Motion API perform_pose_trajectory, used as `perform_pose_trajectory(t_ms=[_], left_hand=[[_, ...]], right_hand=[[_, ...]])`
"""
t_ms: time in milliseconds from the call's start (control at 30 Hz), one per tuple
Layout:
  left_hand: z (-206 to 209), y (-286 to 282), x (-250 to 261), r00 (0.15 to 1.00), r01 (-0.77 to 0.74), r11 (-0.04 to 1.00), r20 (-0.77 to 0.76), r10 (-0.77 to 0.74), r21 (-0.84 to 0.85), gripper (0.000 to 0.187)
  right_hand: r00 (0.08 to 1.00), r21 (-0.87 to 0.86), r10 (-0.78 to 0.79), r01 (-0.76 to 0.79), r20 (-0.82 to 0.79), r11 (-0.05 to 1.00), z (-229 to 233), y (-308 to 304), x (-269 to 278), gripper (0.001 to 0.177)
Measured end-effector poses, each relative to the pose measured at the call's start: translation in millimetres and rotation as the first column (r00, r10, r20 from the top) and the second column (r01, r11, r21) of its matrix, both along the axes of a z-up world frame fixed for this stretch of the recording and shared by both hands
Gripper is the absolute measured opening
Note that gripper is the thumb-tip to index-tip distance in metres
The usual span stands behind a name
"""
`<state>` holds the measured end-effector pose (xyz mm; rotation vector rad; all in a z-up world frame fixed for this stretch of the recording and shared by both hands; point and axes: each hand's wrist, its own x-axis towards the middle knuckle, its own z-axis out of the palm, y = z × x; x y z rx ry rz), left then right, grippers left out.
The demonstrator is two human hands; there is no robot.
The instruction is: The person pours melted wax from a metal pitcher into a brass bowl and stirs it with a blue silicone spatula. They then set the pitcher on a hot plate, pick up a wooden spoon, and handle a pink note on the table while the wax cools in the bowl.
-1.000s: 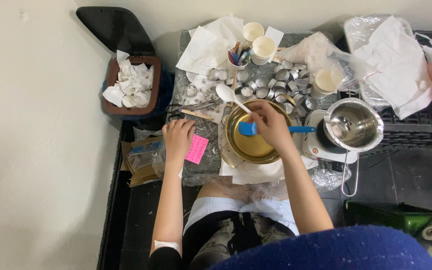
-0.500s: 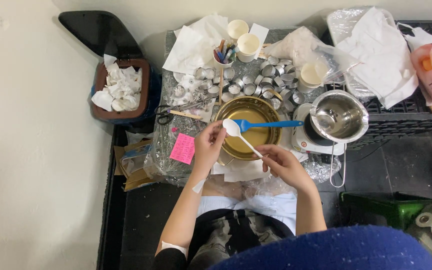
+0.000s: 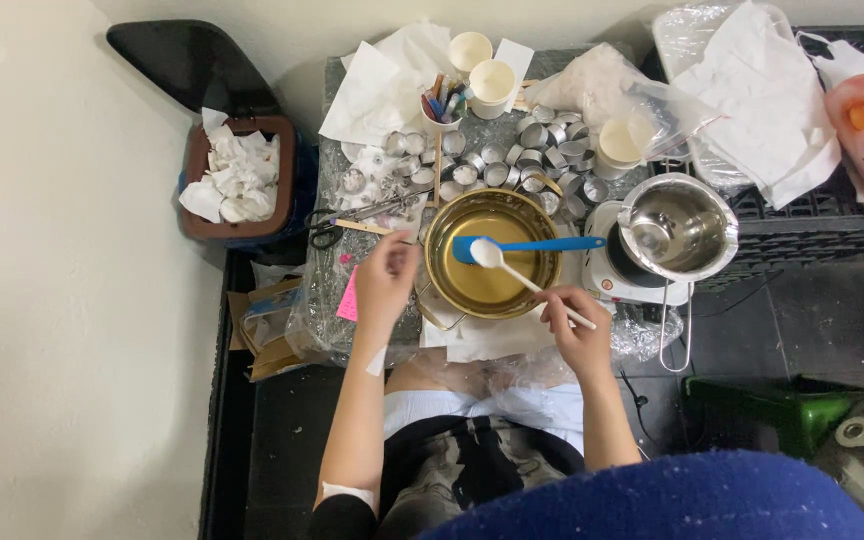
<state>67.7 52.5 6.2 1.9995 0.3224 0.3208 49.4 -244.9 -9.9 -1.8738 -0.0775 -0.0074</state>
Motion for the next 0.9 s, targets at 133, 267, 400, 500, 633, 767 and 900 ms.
perform_pose_trajectory(t_ms=[133, 267, 400, 500, 633, 767, 900], left_hand=[[-36, 54, -32, 0.979, -0.194, 0.931, 0.129, 0.161, 0.31, 0.029], [-25, 57, -62, 0.973, 0.011, 0.841, -0.201, 0.116, 0.541, 0.073], [-42, 48, -68, 0.969, 0.011, 0.859, -0.217, 0.117, 0.511, 0.101], [-50, 45, -69, 0.963, -0.008, 0.879, -0.233, 0.135, 0.478, 0.089], [-50, 38, -71, 0.969, -0.043, 0.873, -0.193, 0.155, 0.485, 0.086], [-57, 41, -76, 0.993, -0.004, 0.877, -0.1, 0.06, 0.48, 0.087], [-66, 52, -82, 1.0, -0.002, 0.92, 0.009, -0.002, 0.392, 0.088]], right_hand=[[1.0, 0.137, 0.018, -0.018, -0.005, 0.99, -20, -9, -3, 0.017], [0.989, 0.119, 0.092, -0.107, 0.119, 0.987, -38, -13, -4, 0.022], [0.994, 0.281, 0.058, -0.029, -0.096, 0.959, -52, -10, -1, 0.025], [0.992, 0.471, 0.067, -0.007, -0.11, 0.882, -61, -16, 4, 0.028], [0.986, 0.562, 0.055, 0.042, -0.156, 0.826, -64, -21, 4, 0.029], [0.974, 0.652, 0.118, 0.038, -0.194, 0.757, -57, -15, 7, 0.025], [0.954, 0.552, 0.14, 0.03, -0.264, 0.833, -24, 13, 8, 0.015]])
